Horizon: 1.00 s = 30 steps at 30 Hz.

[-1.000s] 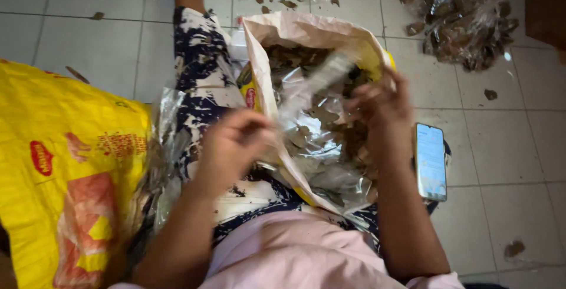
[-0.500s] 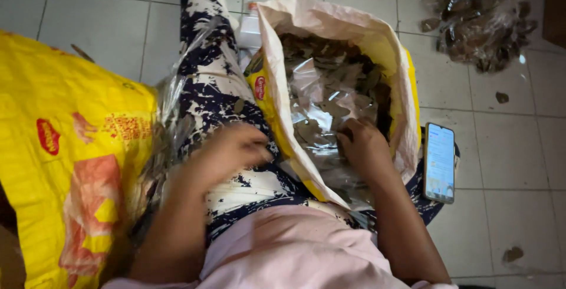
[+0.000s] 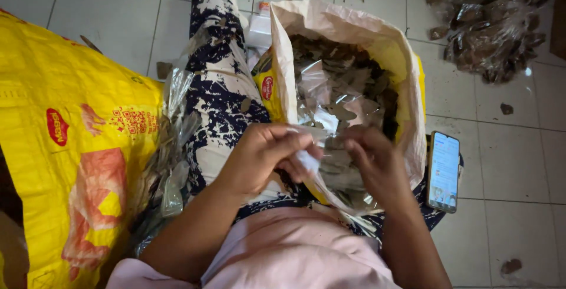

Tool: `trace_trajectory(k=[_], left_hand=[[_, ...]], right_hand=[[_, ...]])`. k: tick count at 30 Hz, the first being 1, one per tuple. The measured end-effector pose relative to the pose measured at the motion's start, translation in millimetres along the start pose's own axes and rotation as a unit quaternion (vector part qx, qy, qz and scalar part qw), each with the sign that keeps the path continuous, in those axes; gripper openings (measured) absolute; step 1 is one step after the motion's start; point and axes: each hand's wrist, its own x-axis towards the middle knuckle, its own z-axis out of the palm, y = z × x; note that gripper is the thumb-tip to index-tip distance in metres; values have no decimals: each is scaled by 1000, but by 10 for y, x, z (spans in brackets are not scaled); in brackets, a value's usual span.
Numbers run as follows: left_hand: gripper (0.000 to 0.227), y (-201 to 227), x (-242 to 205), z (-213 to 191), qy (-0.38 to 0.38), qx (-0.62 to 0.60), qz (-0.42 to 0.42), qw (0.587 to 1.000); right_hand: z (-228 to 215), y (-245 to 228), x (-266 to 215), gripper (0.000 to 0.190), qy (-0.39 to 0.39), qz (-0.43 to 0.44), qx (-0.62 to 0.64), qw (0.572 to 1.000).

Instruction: Sorting and handling small plastic packets from a large bulk bag while sitting on the floor

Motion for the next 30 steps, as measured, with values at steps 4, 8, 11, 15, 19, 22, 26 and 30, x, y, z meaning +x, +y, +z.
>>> trace_trajectory(k=[4,8,11,15,19,22,26,30], left_hand=[[28,-57,125,190,114,-160,6,980],[29,-120,196,241,122,-153,4,981],[36,-131,141,132,129,-126,-20,983],[38,195,-118,22,116,-18,-86,989],[30,564,-136,30,-104,213,-20,971],[41,754,-4,264,-116,278,159,940],[60,659,267,477,-209,297,113,925],[74,623,213,513,-109,259,85,956]], right_hand=[[73,-139,-256,36,-84,-36,254,963],[246,-62,-328,14,-8,-30,319,947],[46,-33,-297,8,37,18,359,932],[-271,-76,-128,21,100,-48,384,917],[-599,-284,-137,15,63,-94,266,957],[-782,-630,-226,7,6,-109,158,981],[-947,-818,-230,9,-47,-178,47,982],[-1000,-890,-212,4,6,-162,24,986]])
